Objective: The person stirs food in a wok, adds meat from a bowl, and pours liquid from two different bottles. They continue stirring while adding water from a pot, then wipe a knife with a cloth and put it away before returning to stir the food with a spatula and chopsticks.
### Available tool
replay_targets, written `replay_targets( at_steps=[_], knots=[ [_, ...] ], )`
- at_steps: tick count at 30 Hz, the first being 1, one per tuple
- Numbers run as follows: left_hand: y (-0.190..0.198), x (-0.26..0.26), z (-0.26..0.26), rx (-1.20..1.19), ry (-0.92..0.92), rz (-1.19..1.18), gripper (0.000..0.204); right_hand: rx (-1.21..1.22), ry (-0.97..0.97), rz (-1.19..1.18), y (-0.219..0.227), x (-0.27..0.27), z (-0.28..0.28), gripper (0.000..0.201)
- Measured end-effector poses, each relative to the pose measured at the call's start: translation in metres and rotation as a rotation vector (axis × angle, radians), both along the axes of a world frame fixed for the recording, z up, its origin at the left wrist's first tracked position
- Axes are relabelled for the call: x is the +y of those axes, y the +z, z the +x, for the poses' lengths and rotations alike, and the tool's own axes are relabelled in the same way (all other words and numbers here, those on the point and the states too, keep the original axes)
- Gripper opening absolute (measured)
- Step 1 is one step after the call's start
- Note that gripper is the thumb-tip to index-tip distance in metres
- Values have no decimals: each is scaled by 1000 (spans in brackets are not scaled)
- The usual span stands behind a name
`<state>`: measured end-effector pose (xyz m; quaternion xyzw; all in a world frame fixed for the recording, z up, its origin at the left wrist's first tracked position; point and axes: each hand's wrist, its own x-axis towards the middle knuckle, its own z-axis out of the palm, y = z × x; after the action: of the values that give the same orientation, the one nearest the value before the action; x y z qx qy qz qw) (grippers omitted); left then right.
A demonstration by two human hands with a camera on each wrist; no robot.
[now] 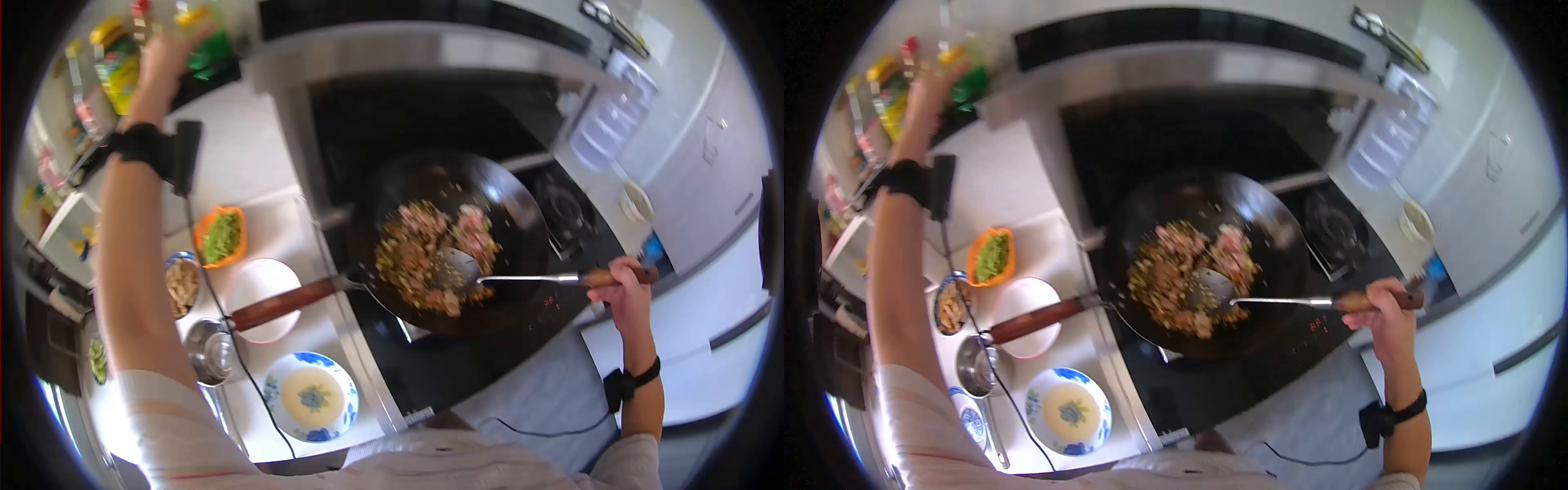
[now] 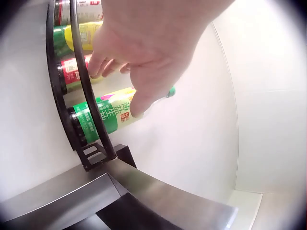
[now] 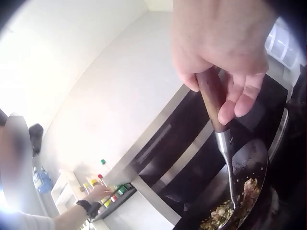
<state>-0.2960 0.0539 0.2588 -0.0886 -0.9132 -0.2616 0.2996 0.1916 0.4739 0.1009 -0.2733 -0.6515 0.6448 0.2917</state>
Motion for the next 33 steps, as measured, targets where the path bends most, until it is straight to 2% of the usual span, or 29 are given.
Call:
replay_targets(
  at_steps=[1,2,3,4,7,9,10,12,14,16,17,18,20,24,26,27,29,30,31,33],
  knots=[
    [-8,-10,-41,152,-24,-46,83,-14,-20,29,-4,3,8,17],
    [-2,-5,-44,110,18,-26,81,-21,-29,60,-7,6,15,17],
    [-3,9,-17,41,-73,124,76,-37,-66,64,-8,7,21,19],
    [-7,16,-14,122,-170,175,74,-52,-85,63,-12,6,23,19],
    [-6,11,-42,66,-272,270,75,-29,-127,-16,-42,-2,10,21],
    [2,3,-63,-51,-142,183,72,-20,-101,-32,-40,-2,2,21],
    [3,6,-57,-52,-148,175,72,-9,-63,-44,-38,-2,0,22],
    [0,9,-40,128,24,151,71,-18,-86,-19,-18,14,20,21],
    [1,-3,-43,70,-36,213,75,-16,-120,56,-9,15,26,20],
    [7,-17,-38,104,-402,294,76,-2,-117,74,-4,14,21,19],
    [12,-16,-21,123,-584,331,77,15,-111,91,-2,14,18,18],
    [16,-16,-2,123,-584,328,77,16,-110,89,3,15,20,18],
    [25,11,87,255,-362,633,50,54,24,71,17,15,25,17],
    [31,-1,169,235,-378,555,42,101,157,106,2,15,27,17],
    [22,-1,215,245,-276,657,41,86,132,161,-19,15,12,12],
    [21,-23,215,208,-408,617,42,90,151,169,-24,18,6,10],
    [46,-91,206,-259,-270,1398,42,132,208,247,-23,24,-2,8],
    [14,-112,215,-239,-394,1275,33,168,241,315,-20,25,-4,7],
    [-15,-129,229,-234,-389,1269,33,227,294,335,-14,23,-6,5],
    [-68,-153,260,-262,-357,821,63,260,402,391,-4,18,-7,8]
  ],
)
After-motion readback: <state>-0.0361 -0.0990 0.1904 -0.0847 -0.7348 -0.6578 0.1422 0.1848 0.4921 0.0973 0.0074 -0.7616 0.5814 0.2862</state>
